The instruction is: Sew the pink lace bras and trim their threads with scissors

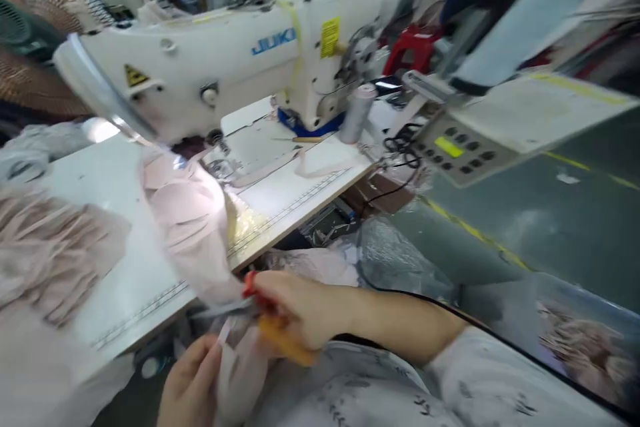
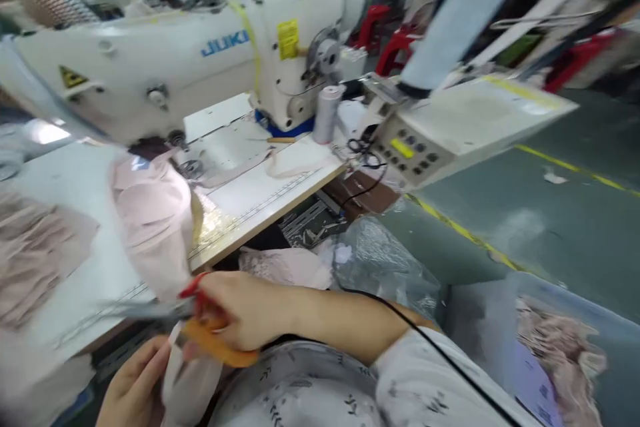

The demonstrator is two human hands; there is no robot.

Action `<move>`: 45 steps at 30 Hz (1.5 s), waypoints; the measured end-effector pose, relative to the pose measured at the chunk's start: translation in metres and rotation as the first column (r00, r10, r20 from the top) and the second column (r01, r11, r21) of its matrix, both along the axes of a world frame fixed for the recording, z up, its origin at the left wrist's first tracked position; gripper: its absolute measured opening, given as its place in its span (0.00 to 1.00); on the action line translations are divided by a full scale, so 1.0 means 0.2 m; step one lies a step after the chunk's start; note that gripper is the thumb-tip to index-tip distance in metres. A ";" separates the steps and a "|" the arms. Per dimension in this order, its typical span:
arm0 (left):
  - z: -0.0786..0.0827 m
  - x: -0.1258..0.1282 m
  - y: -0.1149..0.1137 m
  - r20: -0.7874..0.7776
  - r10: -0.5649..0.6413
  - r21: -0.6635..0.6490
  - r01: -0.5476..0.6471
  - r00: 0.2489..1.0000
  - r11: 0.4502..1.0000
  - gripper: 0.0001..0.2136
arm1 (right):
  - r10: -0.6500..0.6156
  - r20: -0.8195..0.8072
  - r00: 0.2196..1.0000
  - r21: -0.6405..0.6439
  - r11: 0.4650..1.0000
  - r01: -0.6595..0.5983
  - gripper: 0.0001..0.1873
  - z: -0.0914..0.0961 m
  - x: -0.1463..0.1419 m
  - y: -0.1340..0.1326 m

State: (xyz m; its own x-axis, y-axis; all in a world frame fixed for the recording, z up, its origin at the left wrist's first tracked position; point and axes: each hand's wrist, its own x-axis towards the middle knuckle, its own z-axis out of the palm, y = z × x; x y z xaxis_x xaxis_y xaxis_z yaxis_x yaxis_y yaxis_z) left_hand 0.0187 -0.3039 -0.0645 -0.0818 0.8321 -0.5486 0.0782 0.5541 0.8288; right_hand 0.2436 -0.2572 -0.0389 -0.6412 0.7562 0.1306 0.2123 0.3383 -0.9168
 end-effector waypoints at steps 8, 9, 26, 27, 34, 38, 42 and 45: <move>-0.01 0.11 -0.01 0.366 0.160 -0.194 -0.093 0.917 0.977 0.22 | 0.238 0.056 0.970 -0.266 0.939 -0.216 0.31 -0.29 0.16 -0.32; -0.03 0.10 -0.02 0.391 0.166 -0.204 -0.091 0.906 0.975 0.22 | 0.232 0.059 0.971 -0.296 0.933 -0.205 0.31 -0.32 0.15 -0.34; -0.08 0.09 -0.08 0.259 0.017 0.027 -0.025 0.966 0.999 0.25 | 0.241 0.338 0.910 -0.383 0.918 -0.101 0.23 -0.31 -0.01 -0.34; -0.07 0.09 -0.08 0.246 0.005 0.033 -0.014 0.969 0.999 0.25 | 0.242 0.357 0.902 -0.384 0.919 -0.094 0.22 -0.31 -0.01 -0.34; -0.04 0.10 -0.07 0.199 -0.018 0.033 0.012 0.980 0.999 0.25 | 0.203 0.439 0.875 -0.386 0.922 -0.020 0.20 -0.30 -0.05 -0.35; -0.04 0.09 -0.09 0.171 -0.036 0.050 0.028 0.985 0.998 0.25 | 0.154 0.404 0.901 -0.382 0.924 0.013 0.21 -0.35 -0.05 -0.36; -0.02 0.07 -0.12 0.067 -0.212 0.171 0.198 0.975 0.965 0.21 | -0.017 0.312 0.950 -0.368 0.920 0.137 0.24 -0.37 0.00 -0.37; 0.01 0.08 -0.14 -0.026 -0.396 0.304 0.384 0.918 0.872 0.15 | -0.144 0.148 0.978 -0.433 0.880 0.195 0.23 -0.31 0.02 -0.36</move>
